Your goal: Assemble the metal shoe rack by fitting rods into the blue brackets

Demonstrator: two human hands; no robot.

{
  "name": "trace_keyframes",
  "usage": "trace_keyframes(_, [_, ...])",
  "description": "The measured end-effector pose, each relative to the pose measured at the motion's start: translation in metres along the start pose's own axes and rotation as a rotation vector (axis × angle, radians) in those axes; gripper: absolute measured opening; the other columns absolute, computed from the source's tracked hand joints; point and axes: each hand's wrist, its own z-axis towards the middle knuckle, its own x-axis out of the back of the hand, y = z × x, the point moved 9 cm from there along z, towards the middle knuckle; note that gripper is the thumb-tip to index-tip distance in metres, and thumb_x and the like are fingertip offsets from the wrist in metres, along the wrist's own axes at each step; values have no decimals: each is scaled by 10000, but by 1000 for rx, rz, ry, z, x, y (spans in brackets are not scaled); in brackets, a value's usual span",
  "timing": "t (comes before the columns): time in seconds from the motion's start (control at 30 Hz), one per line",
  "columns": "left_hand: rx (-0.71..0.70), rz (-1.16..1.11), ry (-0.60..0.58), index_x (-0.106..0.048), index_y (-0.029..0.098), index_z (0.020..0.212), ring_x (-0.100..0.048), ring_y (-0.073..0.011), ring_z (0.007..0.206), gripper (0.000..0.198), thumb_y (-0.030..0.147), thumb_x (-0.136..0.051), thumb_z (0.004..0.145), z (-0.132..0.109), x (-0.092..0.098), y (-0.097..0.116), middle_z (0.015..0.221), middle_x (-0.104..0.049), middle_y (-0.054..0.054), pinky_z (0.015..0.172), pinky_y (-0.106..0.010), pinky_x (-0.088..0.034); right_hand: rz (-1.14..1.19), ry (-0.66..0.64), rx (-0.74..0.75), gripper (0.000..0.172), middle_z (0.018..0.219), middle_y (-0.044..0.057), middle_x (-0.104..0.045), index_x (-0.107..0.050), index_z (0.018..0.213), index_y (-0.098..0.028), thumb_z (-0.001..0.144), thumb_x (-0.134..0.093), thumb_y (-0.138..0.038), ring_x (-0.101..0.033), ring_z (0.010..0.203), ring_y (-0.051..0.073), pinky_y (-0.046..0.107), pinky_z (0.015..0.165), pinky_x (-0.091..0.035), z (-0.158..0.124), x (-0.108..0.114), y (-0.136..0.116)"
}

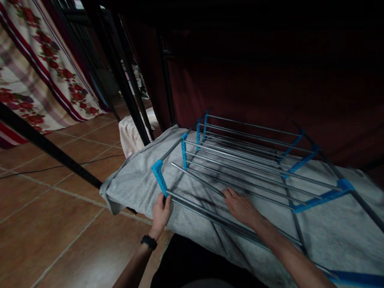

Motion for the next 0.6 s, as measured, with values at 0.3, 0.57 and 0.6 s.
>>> trace_keyframes(0.3, [-10, -9, 11, -589, 196, 1015, -618, -256, 901, 345, 504, -464, 920, -1, 2, 0, 973, -668, -78, 853, -416, -480, -246, 350, 103, 657, 1088, 56, -564, -383, 1452, -243, 851, -396, 21, -589, 884, 192, 349, 816, -476, -37, 60, -23])
trace_keyframes(0.57, [3, -73, -7, -591, 180, 1143, -614, -285, 1114, 423, 503, -497, 885, 2, 4, -2, 1162, -675, -119, 997, -471, -468, -288, 514, 69, 720, 1003, 41, -573, -369, 1475, -236, 811, -464, 27, -565, 840, 191, 370, 805, -469, -75, 82, -34])
trace_keyframes(0.6, [7, -93, -17, -584, 177, 1169, -603, -286, 1150, 443, 499, -510, 873, 3, 4, -3, 1200, -665, -125, 1024, -473, -456, -288, 525, 65, 734, 1007, 40, -575, -354, 1484, -240, 809, -457, 32, -565, 839, 188, 367, 804, -468, -77, 84, -34])
